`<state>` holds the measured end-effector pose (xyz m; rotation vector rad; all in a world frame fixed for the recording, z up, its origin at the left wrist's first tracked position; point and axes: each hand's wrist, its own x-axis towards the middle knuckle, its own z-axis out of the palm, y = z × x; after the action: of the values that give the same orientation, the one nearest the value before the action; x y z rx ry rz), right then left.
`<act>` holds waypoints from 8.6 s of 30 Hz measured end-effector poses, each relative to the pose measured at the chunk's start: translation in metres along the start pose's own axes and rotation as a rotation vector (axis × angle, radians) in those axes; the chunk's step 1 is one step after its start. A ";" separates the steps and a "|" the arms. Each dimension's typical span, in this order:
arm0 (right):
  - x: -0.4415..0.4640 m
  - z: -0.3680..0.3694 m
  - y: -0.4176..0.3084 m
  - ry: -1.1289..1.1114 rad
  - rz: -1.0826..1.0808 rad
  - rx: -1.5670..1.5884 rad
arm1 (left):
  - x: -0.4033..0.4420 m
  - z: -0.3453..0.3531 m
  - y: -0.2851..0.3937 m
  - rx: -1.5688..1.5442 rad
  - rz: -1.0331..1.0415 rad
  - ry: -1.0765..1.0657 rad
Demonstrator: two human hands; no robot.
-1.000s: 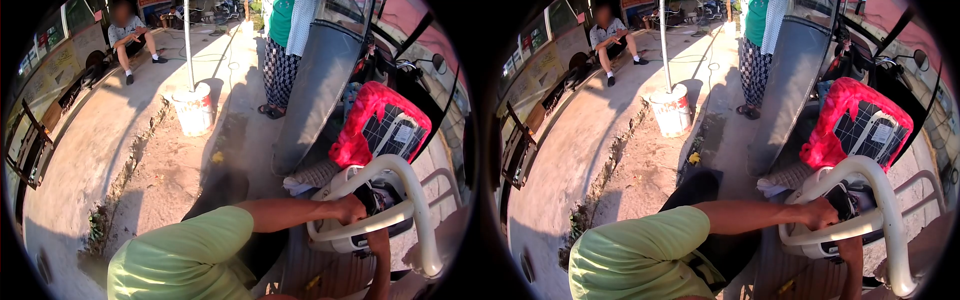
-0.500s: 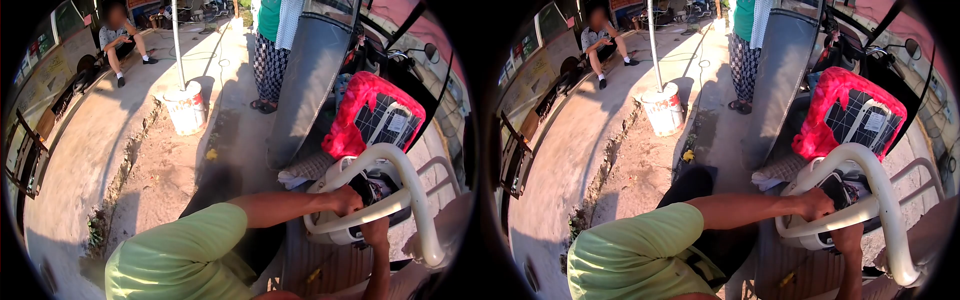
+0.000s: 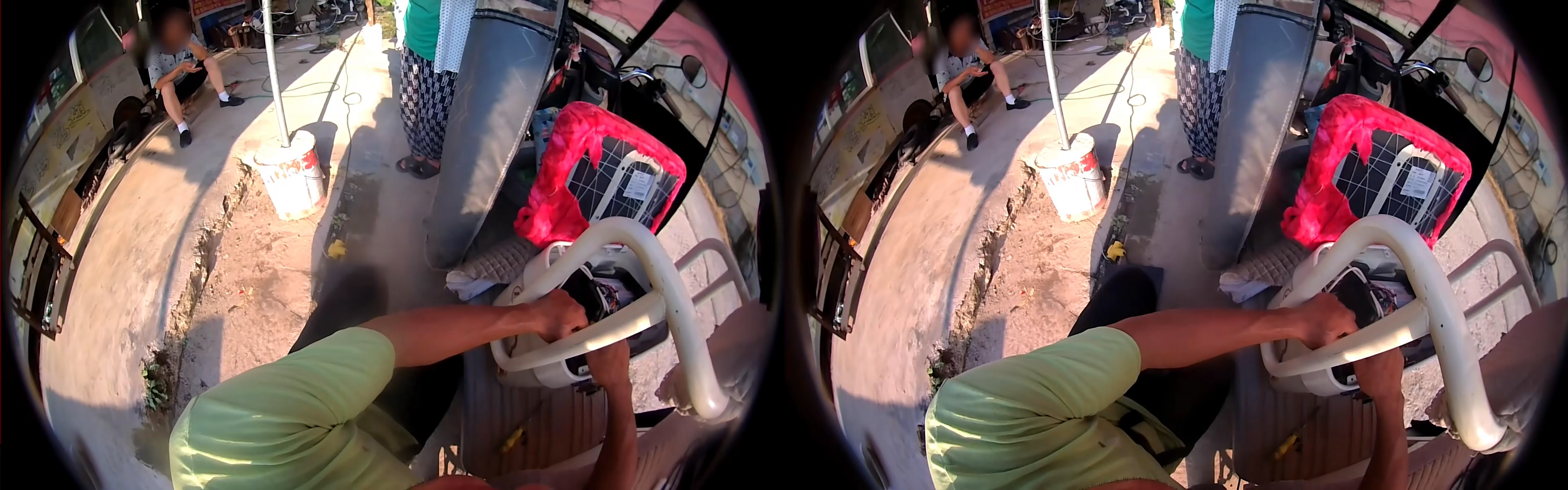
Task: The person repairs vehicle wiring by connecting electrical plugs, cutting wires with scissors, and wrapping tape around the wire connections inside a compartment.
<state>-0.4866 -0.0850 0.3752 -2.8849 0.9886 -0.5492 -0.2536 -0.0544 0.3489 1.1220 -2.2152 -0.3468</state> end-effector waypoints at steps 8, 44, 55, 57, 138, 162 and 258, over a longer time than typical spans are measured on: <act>-0.004 0.011 0.010 0.148 -0.069 0.155 | 0.000 -0.001 0.002 -0.008 -0.016 0.005; 0.007 -0.024 -0.010 -0.271 0.404 0.766 | 0.001 0.022 -0.027 -0.125 -0.044 0.093; 0.007 -0.020 -0.006 -0.304 0.423 0.800 | 0.000 0.019 -0.022 -0.164 0.011 0.123; 0.008 -0.022 -0.007 -0.313 0.424 0.782 | 0.001 0.020 -0.023 -0.152 0.032 0.134; 0.004 -0.005 -0.017 -0.031 0.453 0.886 | -0.002 0.005 -0.004 0.010 0.104 0.133; -0.001 0.014 -0.013 0.087 0.058 0.062 | -0.001 0.012 -0.003 0.061 0.024 0.130; -0.007 0.019 -0.003 -0.040 0.235 0.299 | 0.004 0.004 -0.003 -0.023 -0.024 0.033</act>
<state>-0.4835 -0.0798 0.3552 -2.4687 1.1129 -0.5641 -0.2563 -0.0595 0.3461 1.1355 -2.1654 -0.3603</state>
